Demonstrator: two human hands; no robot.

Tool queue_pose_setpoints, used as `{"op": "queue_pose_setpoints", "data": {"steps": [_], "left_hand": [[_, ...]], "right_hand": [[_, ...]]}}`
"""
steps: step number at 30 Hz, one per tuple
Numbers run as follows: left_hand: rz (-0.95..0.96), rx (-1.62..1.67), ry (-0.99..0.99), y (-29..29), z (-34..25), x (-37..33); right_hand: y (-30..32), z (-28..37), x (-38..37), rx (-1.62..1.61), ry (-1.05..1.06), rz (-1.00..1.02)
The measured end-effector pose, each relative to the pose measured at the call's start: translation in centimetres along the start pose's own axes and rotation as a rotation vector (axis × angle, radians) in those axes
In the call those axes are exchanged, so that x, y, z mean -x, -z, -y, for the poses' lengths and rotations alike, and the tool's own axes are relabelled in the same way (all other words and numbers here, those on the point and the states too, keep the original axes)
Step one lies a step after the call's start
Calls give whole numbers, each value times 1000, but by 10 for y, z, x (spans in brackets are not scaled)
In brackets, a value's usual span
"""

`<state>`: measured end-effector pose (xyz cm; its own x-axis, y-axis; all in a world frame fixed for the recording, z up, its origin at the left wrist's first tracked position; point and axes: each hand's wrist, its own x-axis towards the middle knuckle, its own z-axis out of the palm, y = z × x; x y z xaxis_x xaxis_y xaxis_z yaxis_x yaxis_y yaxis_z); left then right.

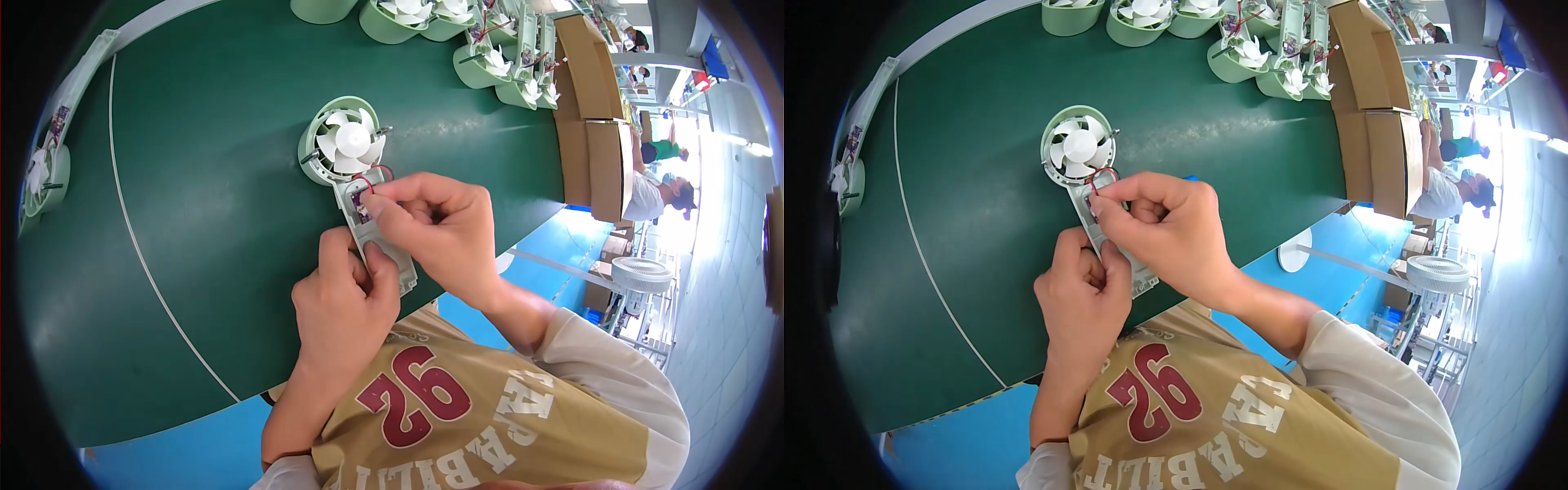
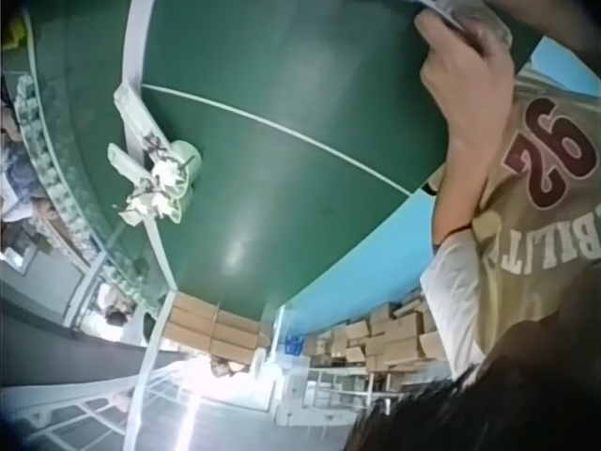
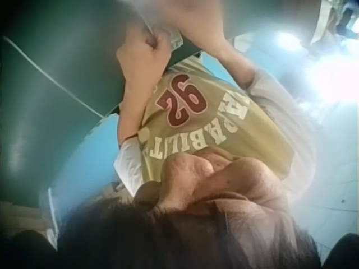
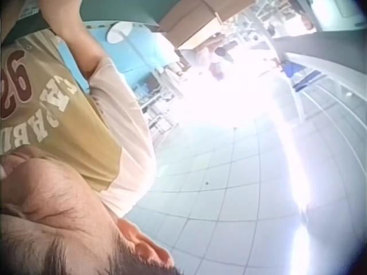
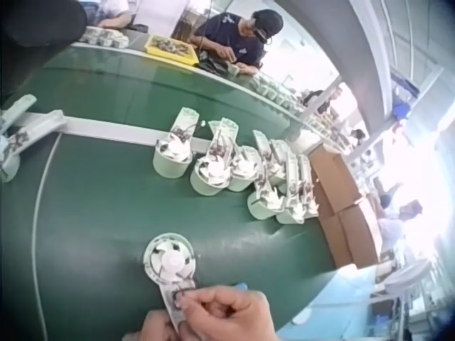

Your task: The person assembles portable electric fans by connecting wiring to the circuit boards inside the casing, plugging in and placing batteries into the handles, and setting the assembled fans onto the table.

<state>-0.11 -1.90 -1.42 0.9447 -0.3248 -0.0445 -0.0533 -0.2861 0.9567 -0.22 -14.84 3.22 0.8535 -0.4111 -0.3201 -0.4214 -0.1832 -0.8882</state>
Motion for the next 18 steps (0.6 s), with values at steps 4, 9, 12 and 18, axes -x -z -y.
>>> {"op": "queue_pose_setpoints", "data": {"steps": [4, 9, 12, 18], "left_hand": [[9, 7, 7, 0, -1, -1], [20, 7, 15, -1, 0, -2], [9, 14, -1, -1, 0, -2], [-51, 77, 24, -6, 2, -1]], "right_hand": [[0, -16, -3, 123, 192, -61], [0, -17, -4, 171, 246, -79], [1, -14, -6, 200, 212, -63], [16, 4, -7, 105, -13, 72]]}}
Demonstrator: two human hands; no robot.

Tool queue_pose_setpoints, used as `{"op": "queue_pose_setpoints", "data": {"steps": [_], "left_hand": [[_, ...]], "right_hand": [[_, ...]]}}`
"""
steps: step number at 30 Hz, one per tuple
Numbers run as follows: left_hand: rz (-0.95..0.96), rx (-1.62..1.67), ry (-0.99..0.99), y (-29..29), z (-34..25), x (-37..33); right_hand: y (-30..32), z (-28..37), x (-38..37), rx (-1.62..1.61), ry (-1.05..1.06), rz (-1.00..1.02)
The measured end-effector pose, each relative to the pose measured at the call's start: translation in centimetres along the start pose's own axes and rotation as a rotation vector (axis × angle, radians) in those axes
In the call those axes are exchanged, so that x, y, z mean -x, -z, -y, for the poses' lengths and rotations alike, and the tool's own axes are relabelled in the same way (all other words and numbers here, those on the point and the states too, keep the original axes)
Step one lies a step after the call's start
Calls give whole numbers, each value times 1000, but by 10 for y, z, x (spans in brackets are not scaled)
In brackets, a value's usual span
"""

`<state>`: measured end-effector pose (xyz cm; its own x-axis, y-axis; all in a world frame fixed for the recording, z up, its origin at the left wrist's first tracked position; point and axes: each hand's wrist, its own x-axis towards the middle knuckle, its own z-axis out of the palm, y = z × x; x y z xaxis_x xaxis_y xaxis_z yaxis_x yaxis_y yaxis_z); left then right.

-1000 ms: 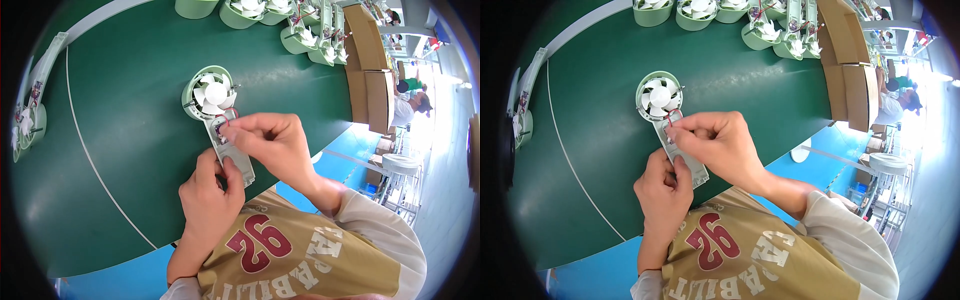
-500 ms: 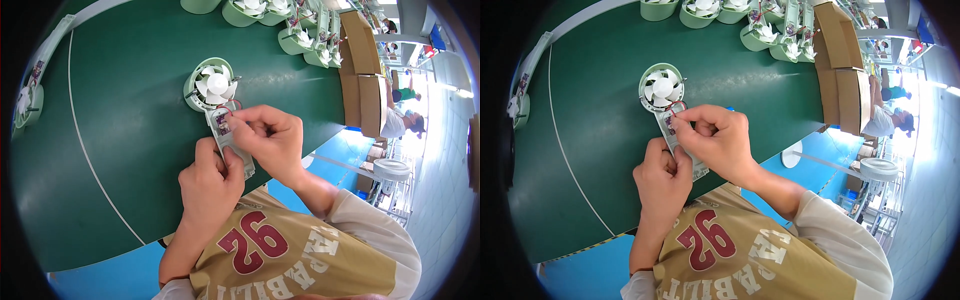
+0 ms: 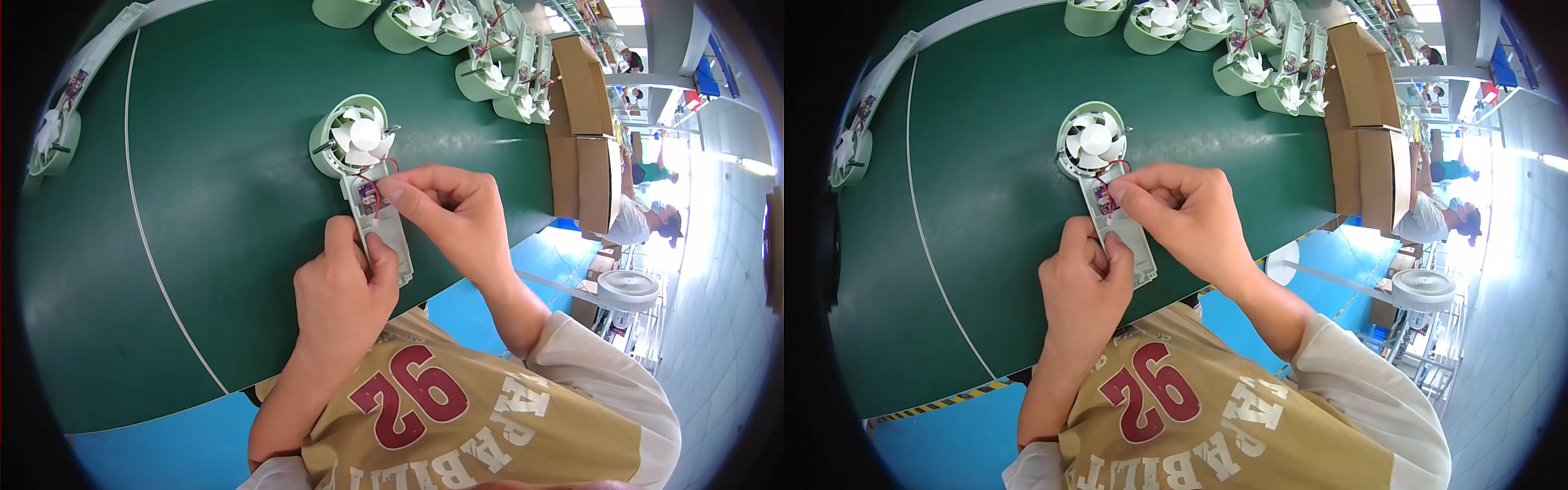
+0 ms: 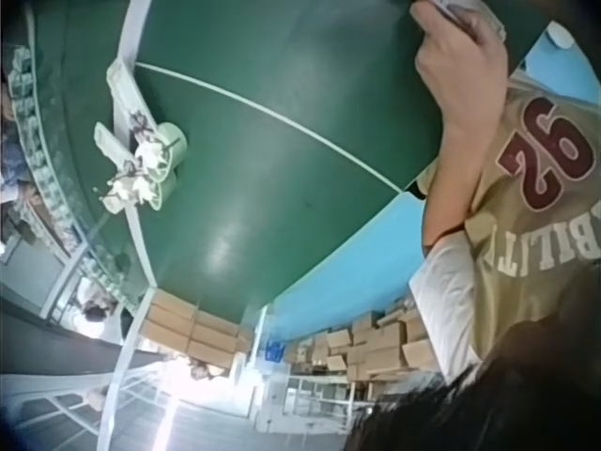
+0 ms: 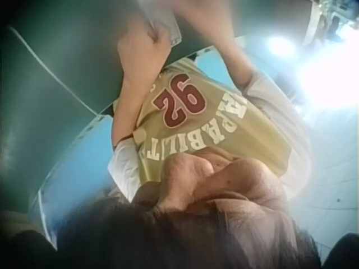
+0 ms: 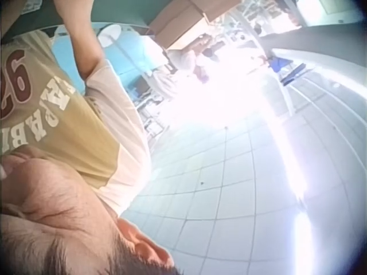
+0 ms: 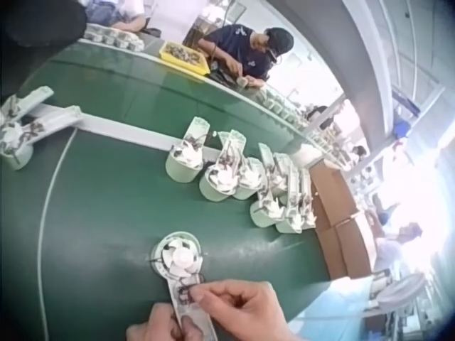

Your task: The person assembles portable electric fans by connecting wiring to the circuit boards inside the casing, plugging in and placing batteries into the handles, and setting the assembled fans onto the table.

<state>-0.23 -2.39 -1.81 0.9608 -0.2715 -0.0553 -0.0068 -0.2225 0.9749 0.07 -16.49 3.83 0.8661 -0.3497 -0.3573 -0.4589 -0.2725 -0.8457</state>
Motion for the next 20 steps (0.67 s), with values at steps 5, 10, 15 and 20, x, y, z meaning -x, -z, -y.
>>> {"op": "queue_pose_setpoints", "data": {"steps": [5, 10, 15, 20], "left_hand": [[114, -55, 19, 6, -1, 1], [-122, -219, -164, 9, -5, 3], [-256, -277, -342, 4, 5, 0], [-229, -354, -346, 5, 6, 1]], "right_hand": [[3, 8, -2, 35, -65, 43], [6, 9, -2, 13, -74, 62], [10, 9, 1, 4, -119, 58], [17, 5, 2, 52, -177, 175]]}}
